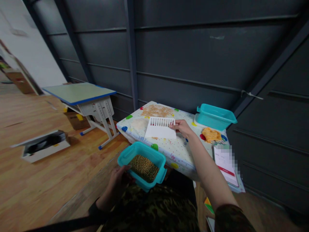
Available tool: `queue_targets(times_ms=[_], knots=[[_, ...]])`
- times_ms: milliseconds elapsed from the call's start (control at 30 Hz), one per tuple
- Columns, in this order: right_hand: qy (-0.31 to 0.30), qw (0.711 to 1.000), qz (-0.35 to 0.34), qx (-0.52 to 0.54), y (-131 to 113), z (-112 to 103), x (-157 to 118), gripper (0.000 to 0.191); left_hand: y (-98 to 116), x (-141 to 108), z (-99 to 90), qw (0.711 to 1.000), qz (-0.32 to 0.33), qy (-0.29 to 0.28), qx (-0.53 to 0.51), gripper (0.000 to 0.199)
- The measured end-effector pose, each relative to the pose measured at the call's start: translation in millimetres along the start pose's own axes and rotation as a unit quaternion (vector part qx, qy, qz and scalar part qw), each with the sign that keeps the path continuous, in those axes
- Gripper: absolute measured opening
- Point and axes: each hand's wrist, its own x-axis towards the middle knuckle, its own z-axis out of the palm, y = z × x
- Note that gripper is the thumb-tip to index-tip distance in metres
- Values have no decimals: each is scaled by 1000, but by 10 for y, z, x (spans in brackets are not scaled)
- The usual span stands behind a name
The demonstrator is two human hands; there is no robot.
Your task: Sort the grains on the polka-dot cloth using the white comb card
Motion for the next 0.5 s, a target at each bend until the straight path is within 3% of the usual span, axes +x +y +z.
queue_targets(times_ms=[200, 367, 500], knots=[[27, 1000, -3, 5, 6, 11, -131, 51, -63, 19, 28, 1000, -18, -1, -11, 59], [58, 998, -20, -3, 20, -4, -251, 61, -100, 32, 22, 1000, -10, -16, -25, 70], [82, 996, -33, -26, 67, -99, -421, 67, -95, 16, 35, 999, 4, -37, -31, 60]])
